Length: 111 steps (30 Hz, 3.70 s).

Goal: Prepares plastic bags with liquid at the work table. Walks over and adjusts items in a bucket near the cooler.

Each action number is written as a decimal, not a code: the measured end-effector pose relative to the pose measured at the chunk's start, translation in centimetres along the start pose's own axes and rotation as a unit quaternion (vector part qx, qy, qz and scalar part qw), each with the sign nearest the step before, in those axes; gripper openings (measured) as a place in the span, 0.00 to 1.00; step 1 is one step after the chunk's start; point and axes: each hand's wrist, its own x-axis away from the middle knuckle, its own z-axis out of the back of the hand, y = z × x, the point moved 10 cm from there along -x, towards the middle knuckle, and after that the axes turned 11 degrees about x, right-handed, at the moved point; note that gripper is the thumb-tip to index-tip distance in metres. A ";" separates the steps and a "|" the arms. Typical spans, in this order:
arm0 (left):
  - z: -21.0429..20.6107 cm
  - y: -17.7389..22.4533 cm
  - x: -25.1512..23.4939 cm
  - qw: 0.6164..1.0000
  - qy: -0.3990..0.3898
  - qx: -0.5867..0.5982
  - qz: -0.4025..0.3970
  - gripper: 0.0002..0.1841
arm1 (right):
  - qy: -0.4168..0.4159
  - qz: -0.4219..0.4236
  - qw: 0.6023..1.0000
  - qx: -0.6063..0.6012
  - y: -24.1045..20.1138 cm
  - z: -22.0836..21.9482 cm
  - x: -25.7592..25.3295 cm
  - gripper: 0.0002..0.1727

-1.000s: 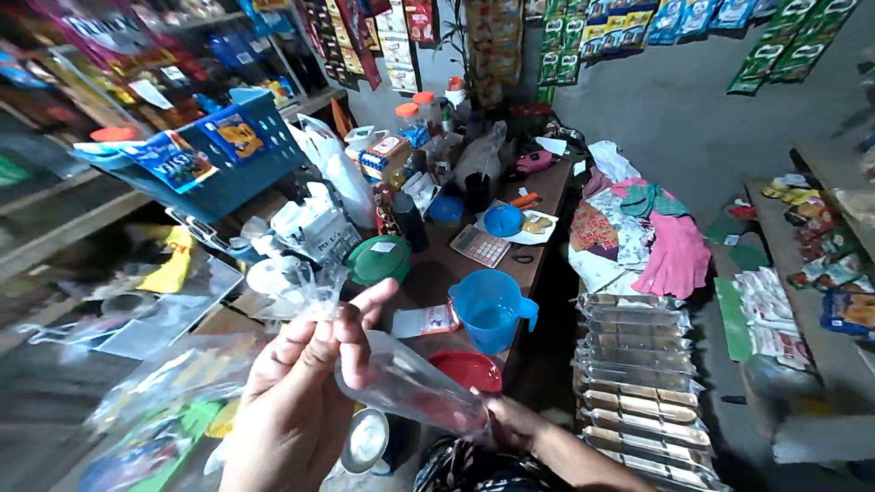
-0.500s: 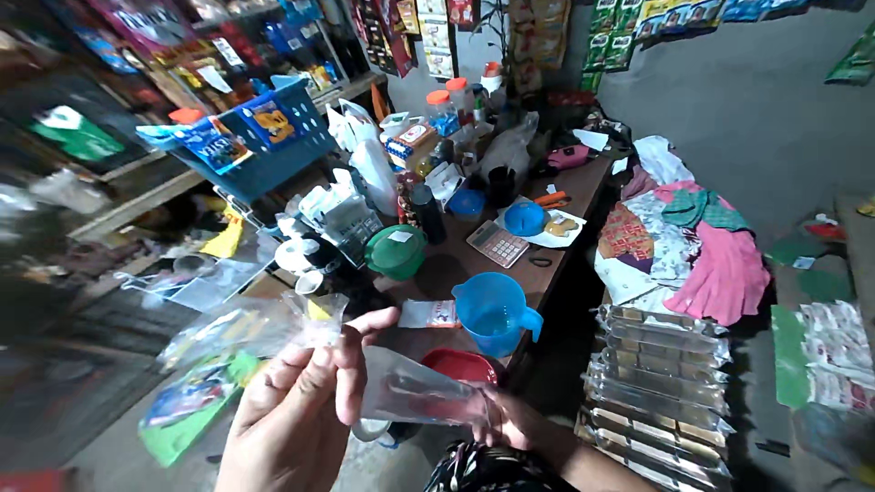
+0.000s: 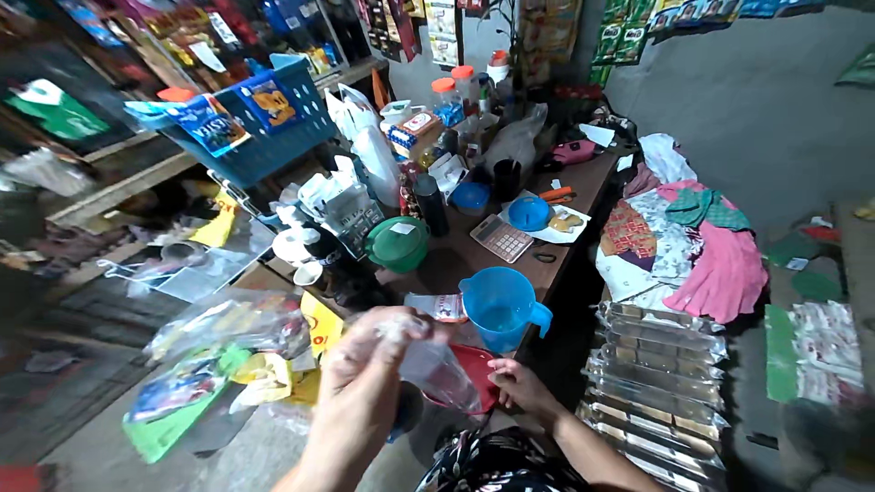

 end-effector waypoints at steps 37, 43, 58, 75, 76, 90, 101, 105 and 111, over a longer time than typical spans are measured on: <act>3.2 -12.1 1.1 0.906 -0.100 0.115 0.396 0.07 | 0.421 0.622 0.496 0.434 -21.5 -2.3 14.2 0.05; 4.2 -9.3 -0.3 0.958 -0.159 -0.050 0.235 0.02 | 0.429 0.601 0.525 0.423 -21.1 -1.5 13.5 0.03; 3.3 -9.1 -0.8 0.961 -0.186 -0.001 0.204 0.01 | 0.388 0.614 0.492 0.479 -22.7 -1.5 13.7 0.07; 4.1 -9.5 3.7 0.971 -0.075 -0.163 -0.158 0.05 | 0.059 0.112 0.951 -0.281 -15.1 -0.3 6.3 0.10; 4.1 -9.0 3.9 0.958 -0.079 -0.198 -0.192 0.05 | 0.058 0.121 0.948 -0.290 -15.1 -0.4 6.2 0.11; 1.8 -5.4 6.3 0.874 -0.190 -0.333 -0.299 0.07 | 0.233 0.284 0.929 -0.035 -17.3 0.1 7.2 0.08; 3.8 -6.4 3.3 0.961 -0.120 -0.239 -0.074 0.06 | 0.357 0.364 0.824 0.248 -20.2 -0.7 10.1 0.09; 4.2 -6.9 3.5 0.965 -0.120 -0.225 -0.065 0.07 | 0.410 0.384 0.758 0.332 -21.1 -1.6 10.3 0.08; 5.1 -8.1 3.9 0.970 -0.118 -0.207 -0.047 0.09 | 0.380 0.380 0.782 0.315 -20.9 -1.3 9.7 0.06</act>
